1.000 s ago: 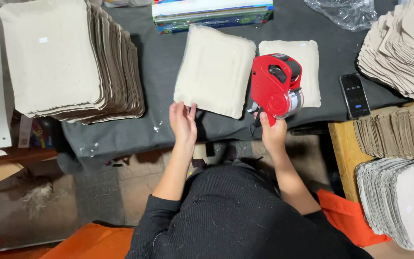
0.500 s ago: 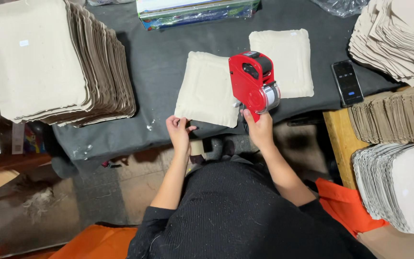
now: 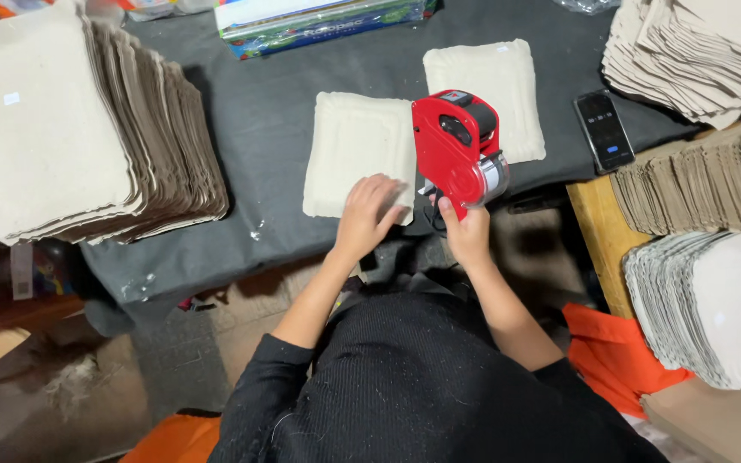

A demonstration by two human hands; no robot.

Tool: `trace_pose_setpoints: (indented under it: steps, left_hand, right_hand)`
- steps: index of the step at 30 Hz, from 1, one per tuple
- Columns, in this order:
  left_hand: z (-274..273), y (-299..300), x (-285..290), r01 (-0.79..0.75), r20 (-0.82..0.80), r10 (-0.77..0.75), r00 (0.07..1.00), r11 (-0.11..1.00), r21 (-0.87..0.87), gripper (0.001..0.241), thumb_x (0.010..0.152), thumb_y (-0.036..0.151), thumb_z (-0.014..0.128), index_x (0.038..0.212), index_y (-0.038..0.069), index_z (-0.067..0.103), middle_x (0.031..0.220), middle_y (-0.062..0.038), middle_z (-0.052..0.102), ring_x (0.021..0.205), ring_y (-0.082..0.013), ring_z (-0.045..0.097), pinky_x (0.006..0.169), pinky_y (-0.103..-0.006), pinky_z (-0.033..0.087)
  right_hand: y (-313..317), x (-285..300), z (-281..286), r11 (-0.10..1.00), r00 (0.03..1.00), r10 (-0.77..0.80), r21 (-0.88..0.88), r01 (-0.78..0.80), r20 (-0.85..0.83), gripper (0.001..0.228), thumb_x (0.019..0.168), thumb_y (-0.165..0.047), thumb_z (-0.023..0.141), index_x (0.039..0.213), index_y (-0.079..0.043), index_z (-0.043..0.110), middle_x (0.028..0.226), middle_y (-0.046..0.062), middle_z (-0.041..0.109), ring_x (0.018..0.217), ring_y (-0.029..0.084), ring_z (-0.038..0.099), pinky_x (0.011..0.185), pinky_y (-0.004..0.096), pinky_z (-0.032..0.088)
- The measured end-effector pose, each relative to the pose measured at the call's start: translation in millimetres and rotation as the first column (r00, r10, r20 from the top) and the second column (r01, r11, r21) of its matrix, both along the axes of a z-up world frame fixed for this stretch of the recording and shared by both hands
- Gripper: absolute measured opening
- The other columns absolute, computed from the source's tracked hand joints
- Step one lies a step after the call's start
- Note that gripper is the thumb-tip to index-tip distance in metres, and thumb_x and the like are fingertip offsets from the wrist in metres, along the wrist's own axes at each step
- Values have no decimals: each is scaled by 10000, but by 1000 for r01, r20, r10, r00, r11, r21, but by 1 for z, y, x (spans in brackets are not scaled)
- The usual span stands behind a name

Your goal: The person prices biodegradable food trays by hand using a red labeling gun, picking up trays from a stack and applying a price sticker to the center of each tray.

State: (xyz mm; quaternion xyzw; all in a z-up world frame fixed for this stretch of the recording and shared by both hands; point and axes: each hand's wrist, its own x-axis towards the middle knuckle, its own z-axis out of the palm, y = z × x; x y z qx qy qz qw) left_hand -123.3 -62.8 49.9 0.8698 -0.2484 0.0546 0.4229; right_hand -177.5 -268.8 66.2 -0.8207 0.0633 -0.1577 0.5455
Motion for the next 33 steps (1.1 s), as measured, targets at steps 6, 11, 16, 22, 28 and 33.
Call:
trace_pose_setpoints:
  steps: [6, 11, 16, 22, 28, 33]
  left_hand:
    - [-49, -123, 46, 237, 114, -249, 962, 965, 112, 272, 1049, 332, 518, 1295, 261, 610, 1074, 29, 619, 1152, -190, 609, 1006, -402, 470]
    - [-69, -233, 76, 397, 97, -426, 900, 890, 225, 285, 1048, 336, 489, 1324, 296, 543, 1057, 40, 591, 1103, -200, 621, 923, -410, 507]
    - [-81, -333, 86, 516, 48, -567, 823, 779, 356, 402, 1028, 402, 502, 1414, 320, 428, 1061, -4, 581, 1085, -257, 645, 893, -482, 547]
    - [-87, -393, 96, 506, -8, -593, 805, 680, 531, 541, 1053, 240, 457, 1548, 315, 251, 1174, -104, 617, 1086, -329, 693, 912, -506, 544]
    - [-74, -399, 96, 528, -67, -624, 778, 593, 608, 677, 1006, 108, 459, 1597, 322, 207, 1240, -159, 618, 1064, -384, 713, 895, -513, 559]
    - [-68, -394, 95, 521, -91, -595, 799, 608, 600, 679, 999, 102, 434, 1607, 326, 231, 1286, -169, 616, 1089, -387, 708, 891, -512, 557]
  right_hand:
    - [-36, -44, 34, 974, 973, -219, -41, 223, 79, 206, 1021, -169, 634, 1101, 2, 717, 1003, 173, 775, 972, 330, 741, 829, 460, 569]
    - [-78, -77, 21, 892, 888, -442, -44, 450, 129, 243, 1037, -200, 626, 1097, 22, 702, 997, 190, 768, 979, 323, 737, 833, 465, 568]
    - [-115, -103, -6, 751, 749, -647, -50, 658, 140, 238, 1027, -163, 658, 1104, 62, 660, 966, 233, 742, 958, 373, 729, 815, 504, 563]
    - [-153, -129, -19, 684, 686, -718, -66, 727, 117, 246, 1046, -170, 601, 1160, 48, 616, 1040, 186, 750, 985, 326, 737, 886, 478, 568]
    - [-166, -134, -20, 677, 682, -723, -86, 731, 107, 246, 1077, -184, 542, 1165, 34, 616, 1055, 151, 753, 977, 285, 741, 896, 431, 568]
    - [-166, -125, -10, 700, 707, -695, -104, 707, 129, 239, 1076, -161, 521, 1147, 37, 634, 1047, 152, 753, 976, 291, 738, 899, 436, 567]
